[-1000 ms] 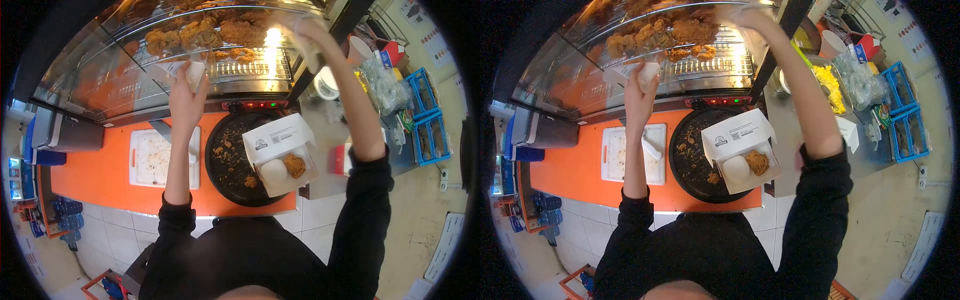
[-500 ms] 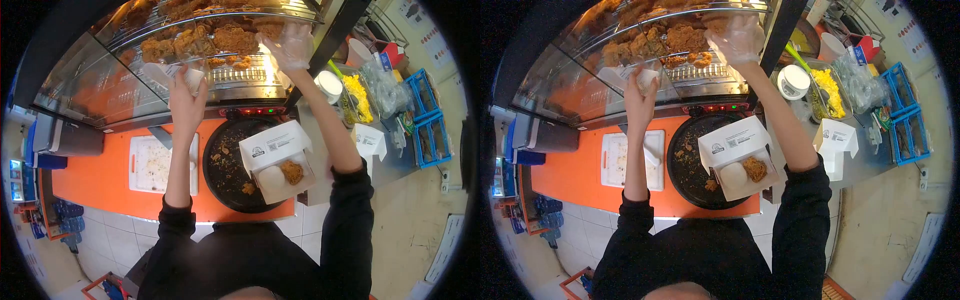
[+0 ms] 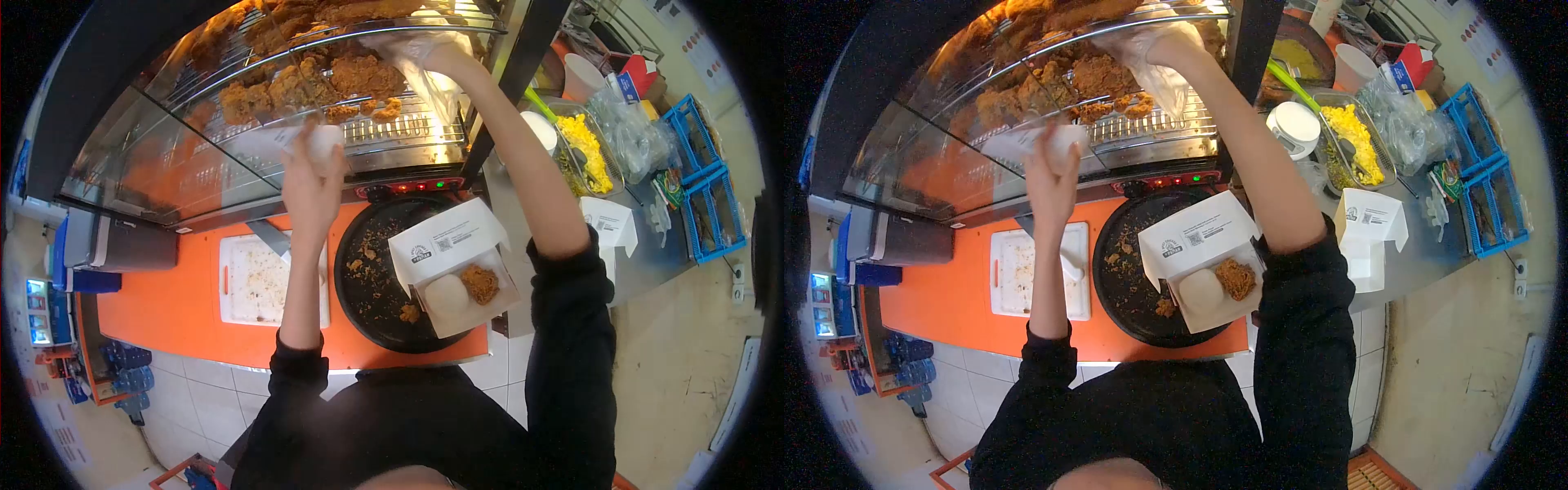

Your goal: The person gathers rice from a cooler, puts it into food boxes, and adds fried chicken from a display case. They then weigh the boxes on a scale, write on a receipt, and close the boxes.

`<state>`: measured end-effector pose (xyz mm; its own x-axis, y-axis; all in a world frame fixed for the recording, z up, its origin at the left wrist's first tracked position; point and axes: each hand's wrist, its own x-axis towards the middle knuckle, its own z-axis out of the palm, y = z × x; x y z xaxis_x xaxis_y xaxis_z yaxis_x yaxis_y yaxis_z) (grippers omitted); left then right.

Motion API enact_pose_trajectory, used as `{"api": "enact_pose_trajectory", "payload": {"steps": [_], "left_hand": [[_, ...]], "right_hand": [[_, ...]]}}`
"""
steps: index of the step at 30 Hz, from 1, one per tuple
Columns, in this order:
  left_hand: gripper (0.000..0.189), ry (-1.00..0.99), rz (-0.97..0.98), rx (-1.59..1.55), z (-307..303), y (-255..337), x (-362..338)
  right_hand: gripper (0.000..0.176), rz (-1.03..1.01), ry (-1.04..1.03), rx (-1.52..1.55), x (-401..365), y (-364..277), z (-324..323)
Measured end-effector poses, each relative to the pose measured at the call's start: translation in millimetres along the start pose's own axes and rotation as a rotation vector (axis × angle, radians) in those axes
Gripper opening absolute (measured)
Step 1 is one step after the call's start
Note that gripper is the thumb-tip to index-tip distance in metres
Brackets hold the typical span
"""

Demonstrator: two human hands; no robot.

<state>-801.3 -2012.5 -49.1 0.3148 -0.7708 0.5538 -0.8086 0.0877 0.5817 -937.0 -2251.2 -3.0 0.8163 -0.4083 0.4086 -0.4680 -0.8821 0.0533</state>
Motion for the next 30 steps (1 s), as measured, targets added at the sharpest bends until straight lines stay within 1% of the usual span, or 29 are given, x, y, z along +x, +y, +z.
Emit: {"api": "enact_pose_trajectory", "payload": {"steps": [1,2,3,4,6,9,12,15,17,18,20,21,22,24,26,27,28,30], "left_hand": [[0.049,0.032,-0.013,0.0,-5,-2,0],[0.052,0.1,-0.021,0.004,-9,-5,0],[0.055,0.17,-0.028,0.009,-12,-10,2],[0.058,0.195,0.017,0.092,-15,-16,6],[0.065,0.253,0.094,0.261,-20,-29,12],[0.071,0.206,0.254,0.278,-14,-44,22],[0.076,-0.021,-0.115,0.114,-13,-42,23],[0.077,0.028,0.06,0.152,-12,-55,22],[0.078,0.072,0.154,0.174,-9,-62,23],[0.079,0.093,0.2,0.184,-9,-63,23],[0.078,0.08,0.084,0.186,-7,-57,20],[0.077,0.077,0.027,0.184,-7,-54,19],[0.078,0.075,0.029,0.161,-5,-54,19],[0.08,0.071,0.041,0.114,1,-55,20],[0.082,0.0,0.001,0.136,1,-46,21],[0.083,-0.043,-0.016,0.147,3,-42,22],[0.086,0.145,0.239,0.264,7,-41,24],[0.086,0.158,0.303,0.272,14,-35,26]], "right_hand": [[0.037,-0.031,-0.065,0.029,4,-10,-20],[0.035,-0.266,0.271,-0.112,-10,11,1],[0.035,-0.229,0.316,-0.229,-21,0,-18],[0.034,-0.193,0.36,-0.346,-36,-29,-52],[0.034,-0.067,0.382,-0.408,-54,-39,-69],[0.034,0.131,0.291,-0.422,-66,-31,-66],[0.035,0.283,0.129,-0.377,-65,-10,-52],[0.036,0.385,0.036,-0.317,-58,8,-21],[0.036,0.395,0.039,-0.349,-55,12,-3],[0.041,0.424,-0.213,-0.43,-59,-60,-85],[0.038,0.149,0.187,-0.645,-82,-65,-65],[0.036,0.004,0.391,-0.746,-87,-73,-66],[0.039,0.144,0.213,-0.653,-90,-81,-71],[0.044,0.423,-0.137,-0.458,-93,-118,-104],[0.051,0.424,-0.026,-0.201,-122,-140,-123],[0.052,0.474,0.028,-0.131,-143,-151,-126],[0.052,0.528,0.082,-0.061,-164,-157,-129],[0.054,0.574,0.2,0.298,-226,-143,-121]]}}
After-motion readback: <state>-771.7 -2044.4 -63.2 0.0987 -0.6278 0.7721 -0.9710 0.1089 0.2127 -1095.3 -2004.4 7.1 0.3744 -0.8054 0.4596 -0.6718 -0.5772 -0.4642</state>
